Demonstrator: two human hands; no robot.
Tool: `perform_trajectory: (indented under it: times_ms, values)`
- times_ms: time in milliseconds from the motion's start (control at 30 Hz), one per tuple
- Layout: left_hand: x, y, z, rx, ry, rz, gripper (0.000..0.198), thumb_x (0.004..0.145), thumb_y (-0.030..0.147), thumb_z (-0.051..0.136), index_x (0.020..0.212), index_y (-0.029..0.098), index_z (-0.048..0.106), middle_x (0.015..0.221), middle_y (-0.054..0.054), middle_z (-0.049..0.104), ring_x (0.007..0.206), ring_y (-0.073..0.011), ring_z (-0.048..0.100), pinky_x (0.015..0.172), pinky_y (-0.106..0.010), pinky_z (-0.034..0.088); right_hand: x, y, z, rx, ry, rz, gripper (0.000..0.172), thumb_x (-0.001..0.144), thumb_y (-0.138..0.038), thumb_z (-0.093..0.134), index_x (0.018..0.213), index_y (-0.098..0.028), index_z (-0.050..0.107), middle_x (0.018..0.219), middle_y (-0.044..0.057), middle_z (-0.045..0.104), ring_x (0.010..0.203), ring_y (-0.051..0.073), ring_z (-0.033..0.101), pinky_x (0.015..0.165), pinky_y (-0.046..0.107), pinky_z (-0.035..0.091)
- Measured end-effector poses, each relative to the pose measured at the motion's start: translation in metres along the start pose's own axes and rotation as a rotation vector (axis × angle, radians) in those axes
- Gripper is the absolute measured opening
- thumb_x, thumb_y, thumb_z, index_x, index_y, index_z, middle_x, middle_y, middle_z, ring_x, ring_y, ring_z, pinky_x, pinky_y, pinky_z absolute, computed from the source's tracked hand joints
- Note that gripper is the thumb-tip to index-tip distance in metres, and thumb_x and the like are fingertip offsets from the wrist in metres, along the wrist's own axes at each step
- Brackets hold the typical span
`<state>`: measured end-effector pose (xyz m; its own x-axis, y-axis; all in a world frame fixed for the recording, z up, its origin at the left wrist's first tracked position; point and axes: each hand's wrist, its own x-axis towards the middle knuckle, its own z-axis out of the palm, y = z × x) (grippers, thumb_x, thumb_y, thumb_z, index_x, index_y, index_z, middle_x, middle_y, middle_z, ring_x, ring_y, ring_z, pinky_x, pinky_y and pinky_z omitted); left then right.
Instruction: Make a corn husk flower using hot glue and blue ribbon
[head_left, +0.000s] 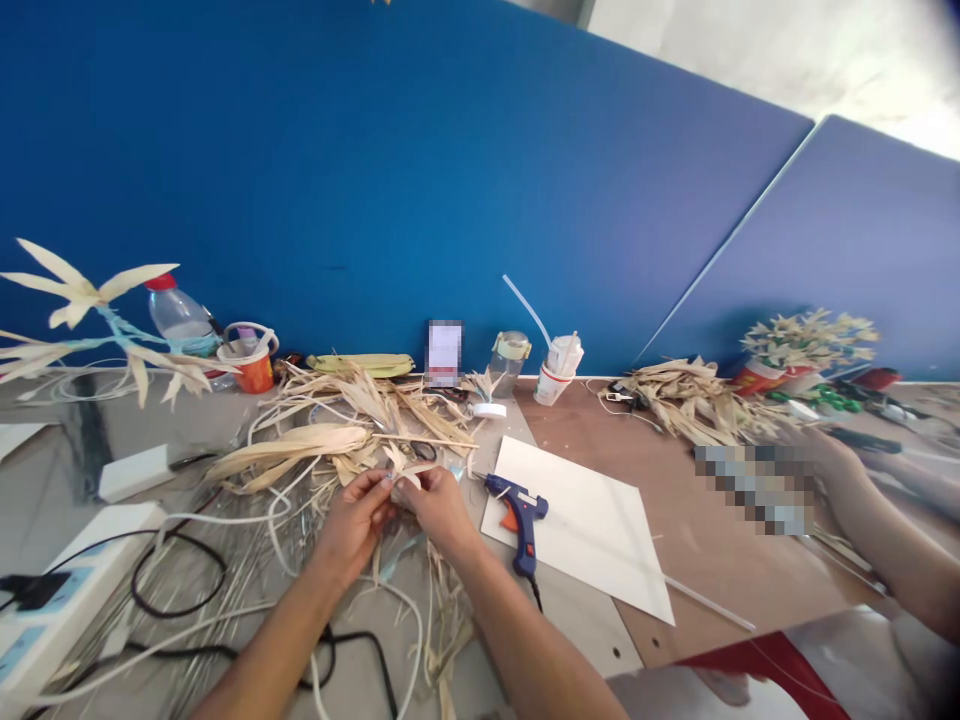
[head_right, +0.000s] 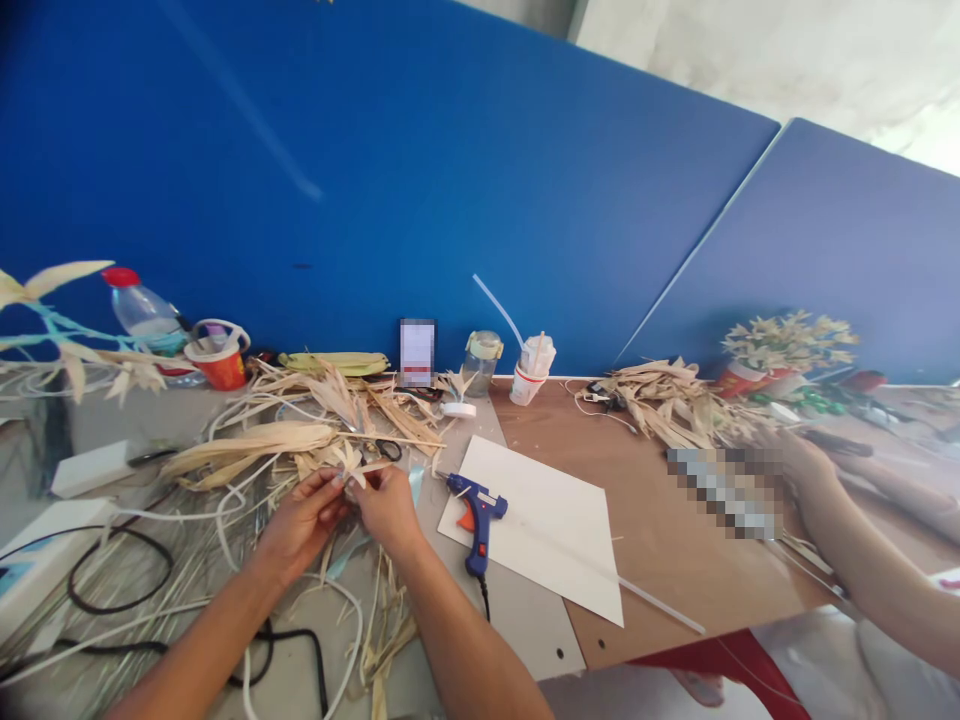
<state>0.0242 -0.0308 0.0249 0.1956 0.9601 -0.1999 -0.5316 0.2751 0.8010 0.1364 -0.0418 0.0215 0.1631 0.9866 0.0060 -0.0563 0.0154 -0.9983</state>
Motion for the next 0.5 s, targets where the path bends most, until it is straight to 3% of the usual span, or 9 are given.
perform_trajectory:
  times_ms: [133,267,400,500]
  values:
    - [0.004,-0.005,-0.005,0.115,0.039,0.078,0.027,0.054,0.027,0.081,0.071,0.015,0.065,0.060,0.003,0.060,0.047,-0.0057,0.044,0.047,-0.018,0.038,-0.004,-0.003,0.002,0.125,-0.028,0.051,0.010,0.065,-0.026,0.059,0.066,-0.017,0.064,0.060,-0.002,0.060,0.055,0.012,0.049,0.056,0.024,0.037]
    - [0.007,-0.009,-0.014,0.451,0.102,0.259,0.017,0.067,0.030,0.071,0.077,0.017,0.066,0.065,0.001,0.062,0.055,-0.0118,0.052,0.054,-0.024,0.042,-0.009,-0.008,0.005,0.285,0.013,0.137,0.009,0.060,-0.025,0.064,0.062,-0.016,0.062,0.055,-0.003,0.057,0.052,0.010,0.043,0.055,0.023,0.034]
    - [0.004,-0.009,-0.017,0.824,0.082,0.680,0.008,0.079,0.024,0.059,0.080,0.019,0.066,0.073,-0.002,0.062,0.069,-0.0165,0.057,0.066,-0.029,0.046,-0.011,-0.008,0.009,0.403,0.085,0.189,0.008,0.056,-0.023,0.067,0.058,-0.017,0.061,0.050,-0.005,0.053,0.050,0.009,0.038,0.053,0.022,0.031]
    - [0.000,-0.010,-0.015,1.020,0.025,0.972,0.016,0.084,0.016,0.053,0.087,0.020,0.068,0.081,-0.004,0.062,0.079,-0.0178,0.059,0.074,-0.031,0.047,-0.011,-0.008,0.012,0.507,0.123,0.162,0.012,0.056,-0.021,0.068,0.052,-0.017,0.058,0.048,-0.006,0.049,0.049,0.008,0.036,0.053,0.022,0.029]
